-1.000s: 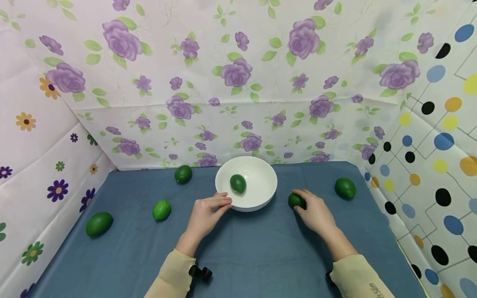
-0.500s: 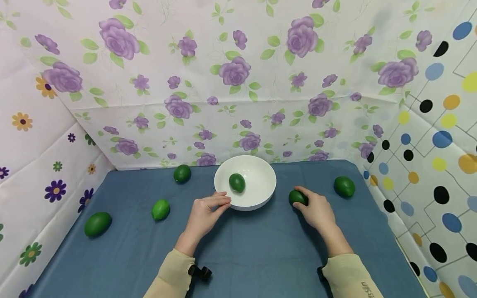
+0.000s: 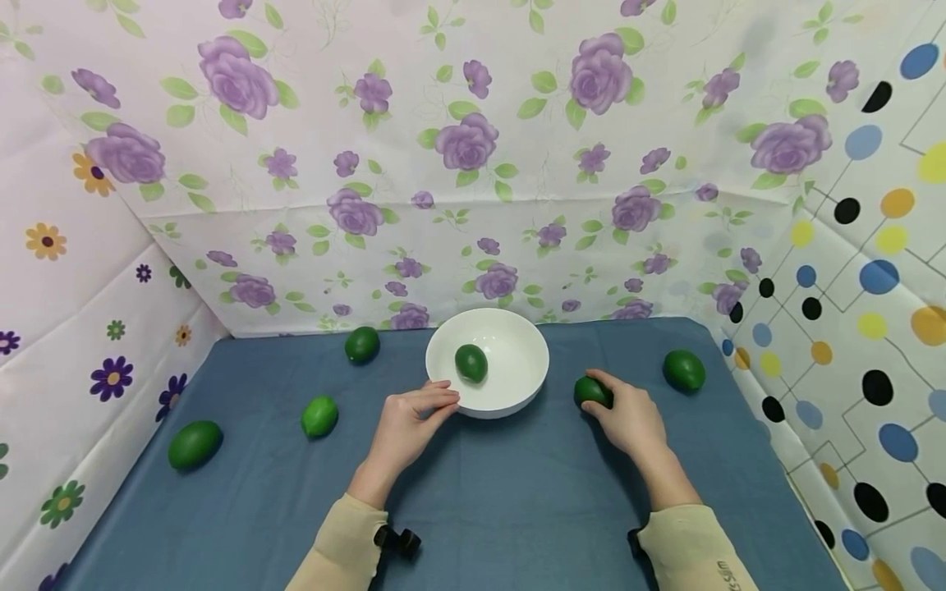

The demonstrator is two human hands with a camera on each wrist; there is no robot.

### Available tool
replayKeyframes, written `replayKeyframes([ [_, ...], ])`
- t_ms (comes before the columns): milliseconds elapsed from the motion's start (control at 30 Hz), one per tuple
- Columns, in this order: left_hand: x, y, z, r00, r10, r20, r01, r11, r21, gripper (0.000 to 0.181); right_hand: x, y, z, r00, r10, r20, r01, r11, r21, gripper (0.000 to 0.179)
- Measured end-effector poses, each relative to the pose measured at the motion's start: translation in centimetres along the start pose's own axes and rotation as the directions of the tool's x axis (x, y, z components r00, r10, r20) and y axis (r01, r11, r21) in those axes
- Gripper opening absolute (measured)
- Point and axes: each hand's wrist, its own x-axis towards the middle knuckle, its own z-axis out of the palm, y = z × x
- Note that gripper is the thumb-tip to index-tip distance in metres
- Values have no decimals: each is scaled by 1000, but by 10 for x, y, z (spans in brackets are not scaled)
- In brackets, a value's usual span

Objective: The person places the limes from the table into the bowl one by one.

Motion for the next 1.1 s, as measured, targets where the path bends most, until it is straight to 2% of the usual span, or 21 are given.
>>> replayKeyframes([
  [1100, 0, 1, 0, 1000, 0, 6, 0, 1000, 3, 15, 5, 1, -6, 999, -5, 50, 5, 1000, -3, 64],
])
